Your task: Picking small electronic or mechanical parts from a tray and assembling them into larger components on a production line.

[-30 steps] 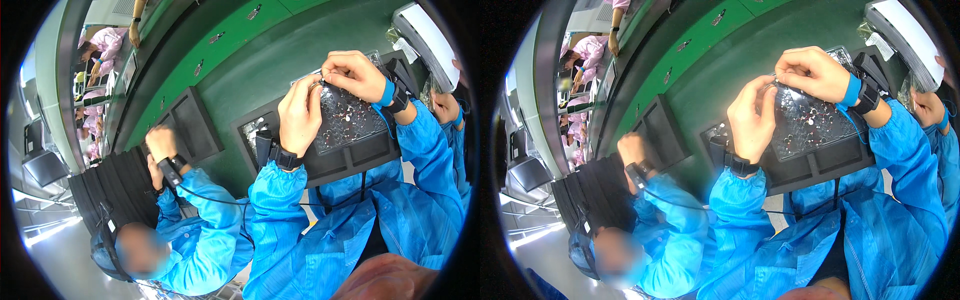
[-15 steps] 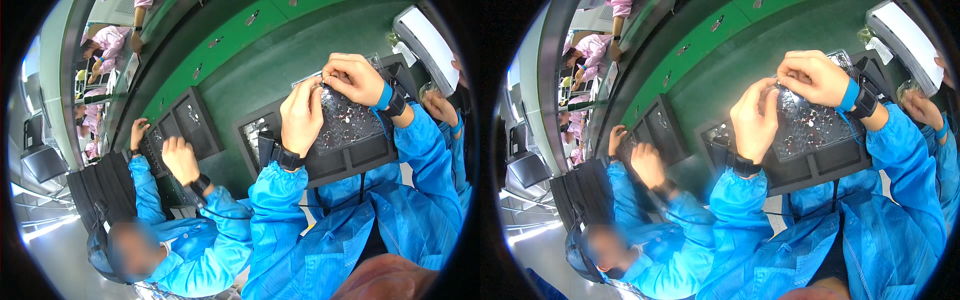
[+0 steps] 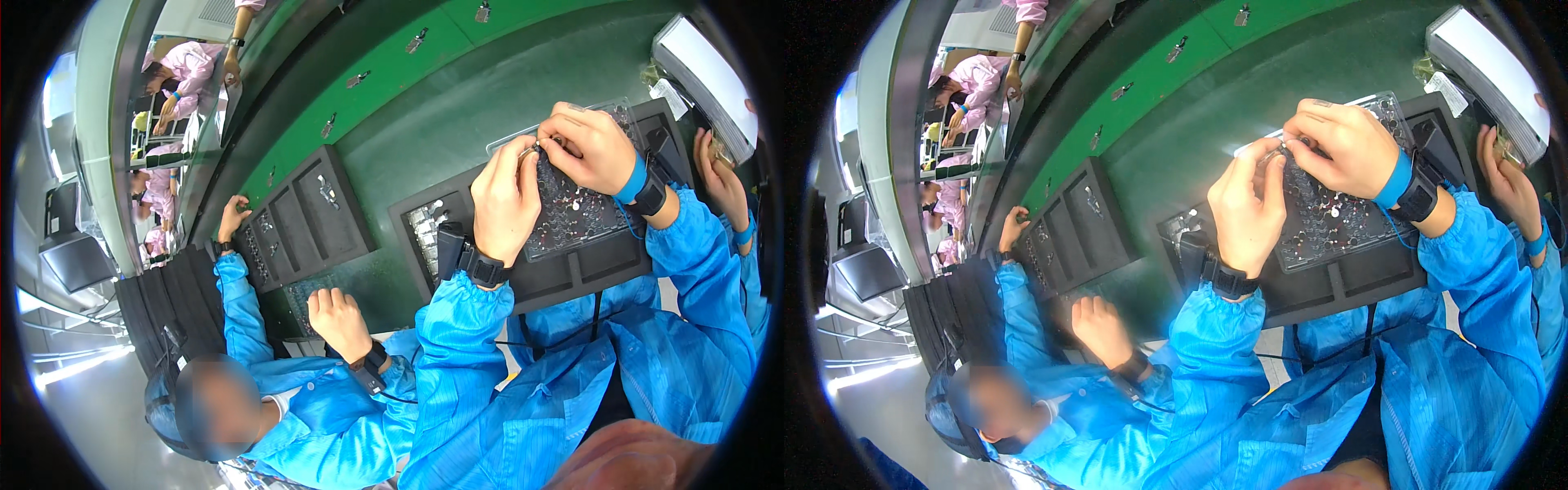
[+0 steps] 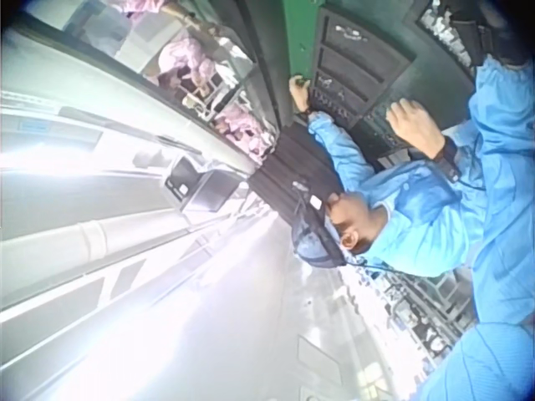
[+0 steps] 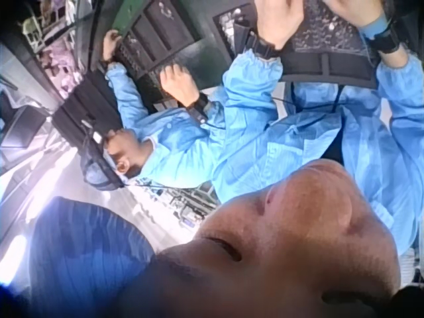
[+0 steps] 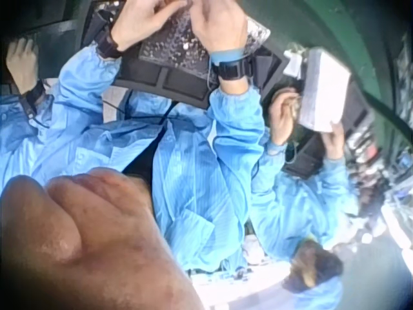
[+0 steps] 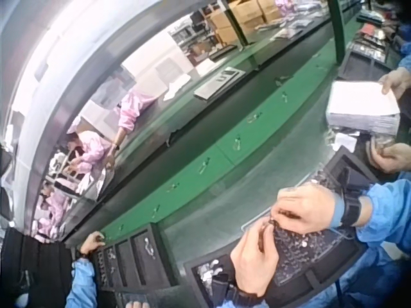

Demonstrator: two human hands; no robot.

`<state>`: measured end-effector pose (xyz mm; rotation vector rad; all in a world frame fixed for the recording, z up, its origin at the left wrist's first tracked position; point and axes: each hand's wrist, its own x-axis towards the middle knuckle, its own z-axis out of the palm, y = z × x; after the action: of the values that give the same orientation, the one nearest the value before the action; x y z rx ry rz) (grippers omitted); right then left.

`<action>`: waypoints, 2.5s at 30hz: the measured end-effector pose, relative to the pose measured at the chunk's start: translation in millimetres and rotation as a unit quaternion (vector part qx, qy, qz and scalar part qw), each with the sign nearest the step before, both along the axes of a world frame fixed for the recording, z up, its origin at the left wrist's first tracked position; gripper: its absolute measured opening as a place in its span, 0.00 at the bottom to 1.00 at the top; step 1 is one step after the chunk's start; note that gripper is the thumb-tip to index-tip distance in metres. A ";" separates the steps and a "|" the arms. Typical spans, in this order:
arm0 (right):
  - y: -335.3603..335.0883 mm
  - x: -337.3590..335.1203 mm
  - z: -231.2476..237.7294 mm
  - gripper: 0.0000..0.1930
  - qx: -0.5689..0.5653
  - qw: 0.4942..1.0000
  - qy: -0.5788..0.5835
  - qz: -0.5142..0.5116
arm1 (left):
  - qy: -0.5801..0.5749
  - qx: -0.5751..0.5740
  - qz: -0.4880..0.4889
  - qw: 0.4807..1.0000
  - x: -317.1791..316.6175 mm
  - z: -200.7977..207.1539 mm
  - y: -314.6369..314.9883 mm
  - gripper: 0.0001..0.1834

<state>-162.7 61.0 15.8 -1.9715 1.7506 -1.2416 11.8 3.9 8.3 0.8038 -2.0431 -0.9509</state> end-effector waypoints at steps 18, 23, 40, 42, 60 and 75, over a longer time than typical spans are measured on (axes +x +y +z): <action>-4.8 -15.3 1.1 0.06 0.039 0.996 -0.061 0.047 | 0.002 -0.070 -0.011 0.998 -3.1 3.8 1.7 0.12; -4.9 -15.0 0.9 0.07 0.070 0.993 -0.089 0.043 | -0.003 -0.098 -0.017 0.995 -2.4 4.3 -1.3 0.11; -1.9 -12.3 8.4 0.06 0.058 0.995 -0.082 0.025 | 0.006 0.079 0.008 0.997 0.7 11.7 2.2 0.11; -1.1 -12.8 7.5 0.06 0.053 0.995 -0.081 0.023 | 0.006 0.080 0.007 0.997 -0.1 11.2 2.8 0.11; 0.7 -2.2 -1.0 0.05 0.001 1.000 -0.017 0.014 | 0.012 0.011 0.010 1.000 -1.5 3.6 3.9 0.12; -0.1 16.0 -8.7 0.04 0.001 0.999 -0.025 -0.028 | 0.016 -0.047 0.034 0.998 -0.5 0.2 3.4 0.11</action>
<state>-146.6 61.0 7.0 -1.8863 1.7927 -1.2944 11.3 7.3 8.5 0.7971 -2.0036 -0.8186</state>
